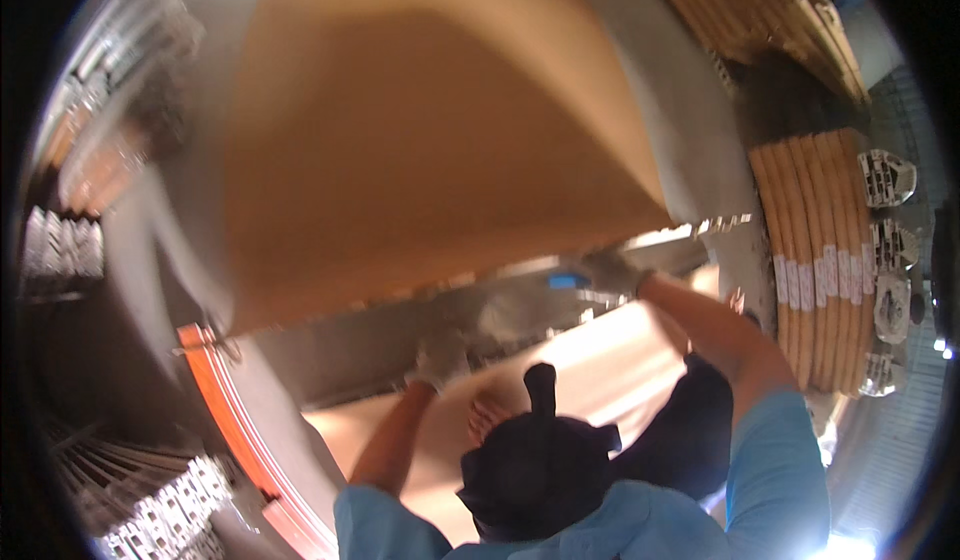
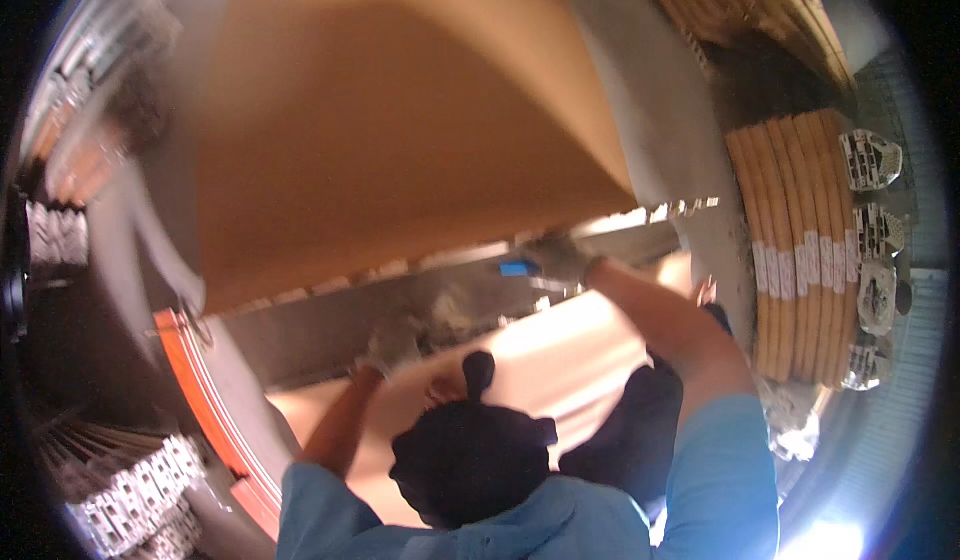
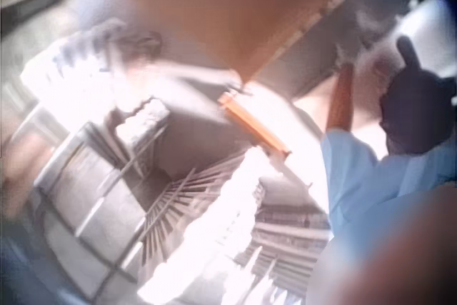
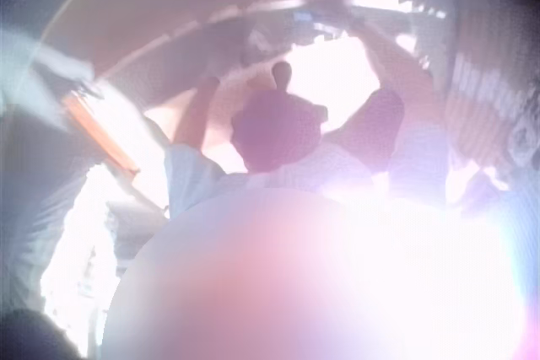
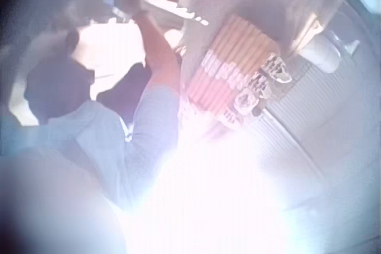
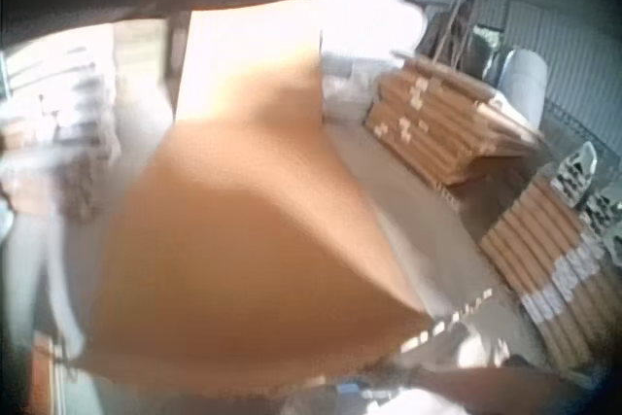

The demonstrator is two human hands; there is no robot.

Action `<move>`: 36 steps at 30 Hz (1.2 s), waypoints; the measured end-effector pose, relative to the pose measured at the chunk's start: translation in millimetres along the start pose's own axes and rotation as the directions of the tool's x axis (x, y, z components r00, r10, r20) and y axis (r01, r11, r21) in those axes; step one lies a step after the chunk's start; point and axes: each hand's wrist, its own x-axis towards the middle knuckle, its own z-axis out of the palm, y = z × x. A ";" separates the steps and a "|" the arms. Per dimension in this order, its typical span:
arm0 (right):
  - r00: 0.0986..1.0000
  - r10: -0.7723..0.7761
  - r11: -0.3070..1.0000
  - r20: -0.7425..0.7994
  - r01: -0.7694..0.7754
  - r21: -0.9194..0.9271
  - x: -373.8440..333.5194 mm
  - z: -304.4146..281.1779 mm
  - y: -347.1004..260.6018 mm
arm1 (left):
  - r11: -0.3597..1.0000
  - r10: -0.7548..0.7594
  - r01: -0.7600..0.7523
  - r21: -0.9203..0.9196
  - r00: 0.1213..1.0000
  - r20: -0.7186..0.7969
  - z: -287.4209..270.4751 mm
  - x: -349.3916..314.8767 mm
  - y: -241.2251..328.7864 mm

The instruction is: The person uses a utility knife to cut a large sheet of cardboard on the floor. They repeatedly lift, reposition, and cut the cardboard into smaller pieces, then stack the cut pieces.

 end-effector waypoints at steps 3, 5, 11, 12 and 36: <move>0.992 0.078 0.995 0.095 -0.071 -0.071 -5.2 -7.7 3.5 | 0.995 0.097 -0.097 0.019 0.995 0.012 -10.4 -3.9 10.4; 0.998 0.020 0.997 0.054 -0.017 -0.069 -3.1 -5.1 8.7 | 0.986 0.130 -0.125 0.110 0.991 -0.036 -17.2 -3.2 13.9; 0.983 0.080 0.996 0.164 -0.073 -0.043 -20.3 10.1 38.1 | 1.000 0.029 -0.028 -0.013 0.991 0.133 -19.9 7.8 26.4; 1.000 0.003 0.999 0.030 -0.002 -0.039 -29.8 8.3 41.1 | 0.993 0.068 -0.081 0.085 0.988 0.141 -20.0 11.2 30.7; 0.989 -0.072 0.018 -0.127 -0.126 -0.992 -86.8 36.6 84.6 | 0.987 -0.046 0.094 0.131 0.941 -0.334 -32.5 -19.5 48.1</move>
